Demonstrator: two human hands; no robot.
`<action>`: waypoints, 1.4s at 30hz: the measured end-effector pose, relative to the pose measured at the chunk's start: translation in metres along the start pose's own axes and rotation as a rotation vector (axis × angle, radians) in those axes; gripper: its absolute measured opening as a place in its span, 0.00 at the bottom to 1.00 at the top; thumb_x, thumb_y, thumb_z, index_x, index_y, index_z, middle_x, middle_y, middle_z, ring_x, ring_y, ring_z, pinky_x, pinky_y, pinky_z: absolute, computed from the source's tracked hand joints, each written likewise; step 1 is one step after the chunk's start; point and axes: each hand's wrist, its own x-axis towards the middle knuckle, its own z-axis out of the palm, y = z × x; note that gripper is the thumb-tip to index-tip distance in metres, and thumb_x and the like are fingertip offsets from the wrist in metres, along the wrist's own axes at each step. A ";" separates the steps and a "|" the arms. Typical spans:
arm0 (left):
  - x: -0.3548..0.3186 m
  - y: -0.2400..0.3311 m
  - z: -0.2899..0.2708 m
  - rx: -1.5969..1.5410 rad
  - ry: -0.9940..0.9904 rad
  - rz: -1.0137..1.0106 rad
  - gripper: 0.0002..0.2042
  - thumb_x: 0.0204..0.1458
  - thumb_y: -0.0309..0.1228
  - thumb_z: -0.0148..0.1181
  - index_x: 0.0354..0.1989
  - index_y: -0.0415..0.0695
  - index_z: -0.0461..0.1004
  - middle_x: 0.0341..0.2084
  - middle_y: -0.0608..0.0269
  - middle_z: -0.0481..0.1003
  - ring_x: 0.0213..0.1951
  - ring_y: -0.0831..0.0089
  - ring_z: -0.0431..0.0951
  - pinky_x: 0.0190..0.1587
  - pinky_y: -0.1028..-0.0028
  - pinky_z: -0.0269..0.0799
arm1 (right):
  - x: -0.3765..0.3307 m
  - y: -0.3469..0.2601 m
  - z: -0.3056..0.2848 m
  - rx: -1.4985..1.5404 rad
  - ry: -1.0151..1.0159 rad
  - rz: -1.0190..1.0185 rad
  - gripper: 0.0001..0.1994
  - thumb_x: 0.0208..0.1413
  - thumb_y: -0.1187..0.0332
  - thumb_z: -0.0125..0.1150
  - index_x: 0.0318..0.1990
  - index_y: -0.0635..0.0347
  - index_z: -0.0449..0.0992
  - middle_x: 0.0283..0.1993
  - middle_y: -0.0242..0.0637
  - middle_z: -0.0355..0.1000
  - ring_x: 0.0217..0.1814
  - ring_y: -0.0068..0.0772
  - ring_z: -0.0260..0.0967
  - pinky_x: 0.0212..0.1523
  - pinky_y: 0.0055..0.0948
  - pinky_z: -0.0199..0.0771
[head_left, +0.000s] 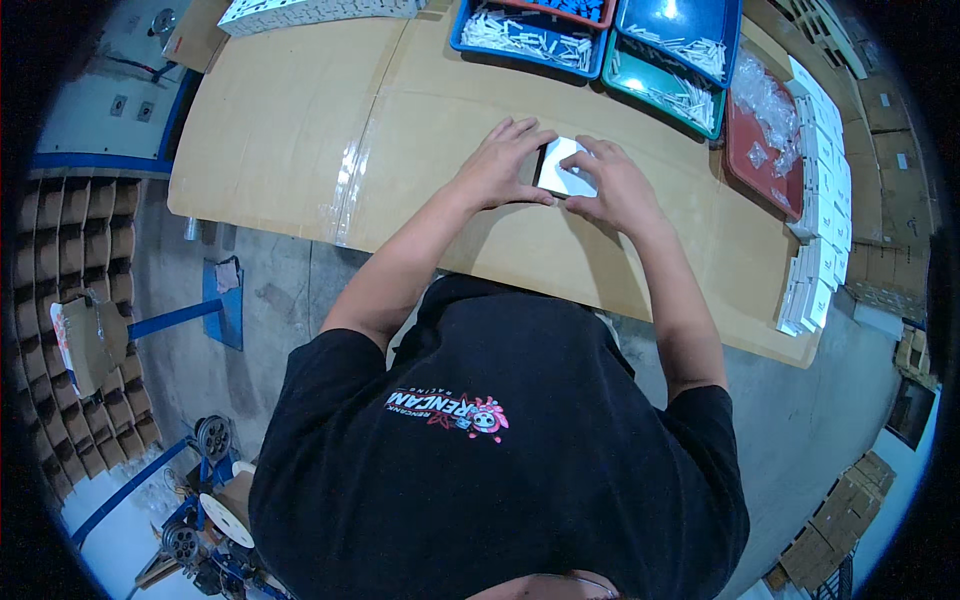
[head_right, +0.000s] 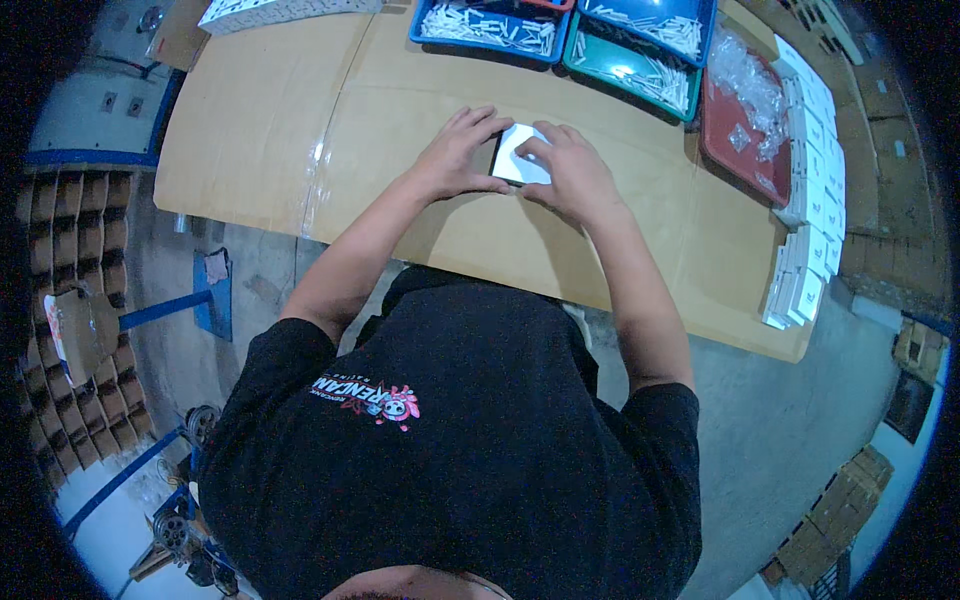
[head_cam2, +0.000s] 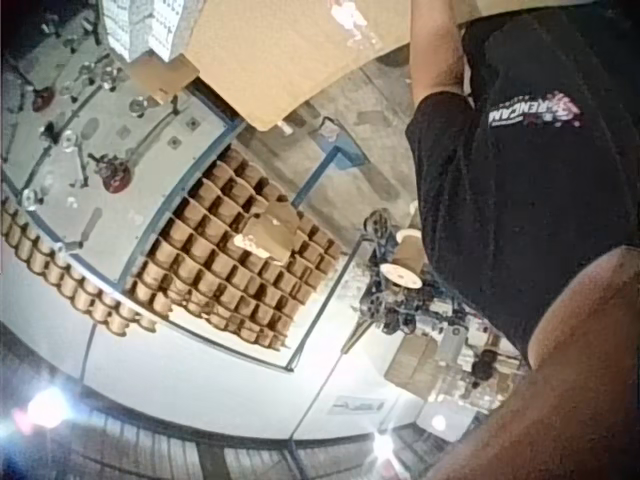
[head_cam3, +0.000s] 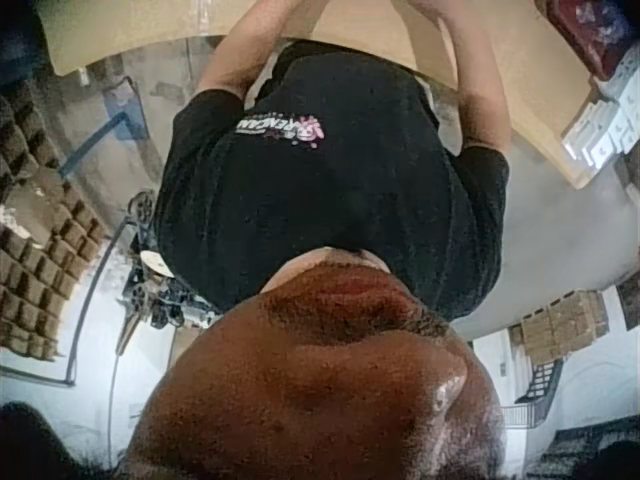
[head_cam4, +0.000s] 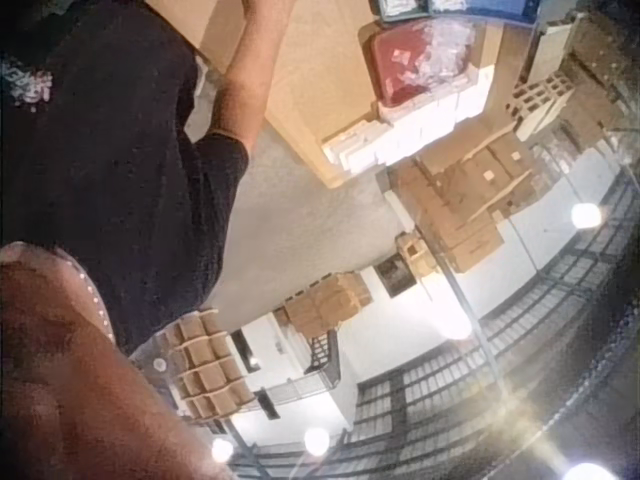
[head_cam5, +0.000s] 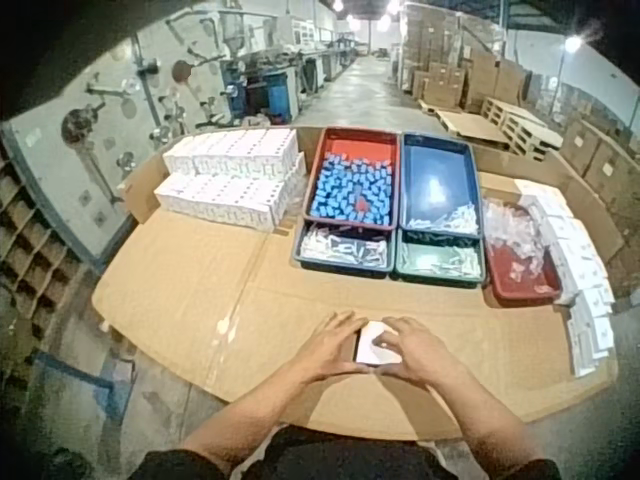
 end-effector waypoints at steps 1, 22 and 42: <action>0.000 0.001 -0.001 -0.007 0.007 0.006 0.47 0.32 0.51 0.79 0.65 0.48 0.67 0.63 0.44 0.66 0.69 0.47 0.60 0.73 0.50 0.51 | 0.001 0.001 0.000 0.009 -0.007 0.002 0.29 0.38 0.65 0.78 0.53 0.48 0.76 0.67 0.47 0.65 0.67 0.54 0.62 0.66 0.44 0.66; -0.016 0.038 0.034 -1.029 0.101 -0.438 0.19 0.57 0.33 0.67 0.55 0.39 0.74 0.40 0.64 0.81 0.39 0.78 0.79 0.42 0.73 0.77 | -0.016 -0.011 0.020 0.534 0.522 -0.039 0.29 0.49 0.68 0.72 0.59 0.60 0.69 0.61 0.48 0.68 0.61 0.44 0.68 0.60 0.39 0.71; -0.002 0.080 0.055 -0.480 0.342 -0.299 0.17 0.62 0.44 0.58 0.37 0.39 0.74 0.20 0.59 0.75 0.23 0.74 0.72 0.29 0.69 0.70 | 0.009 -0.002 0.076 1.096 1.047 0.507 0.25 0.70 0.49 0.48 0.24 0.57 0.68 0.24 0.29 0.65 0.28 0.21 0.60 0.30 0.28 0.61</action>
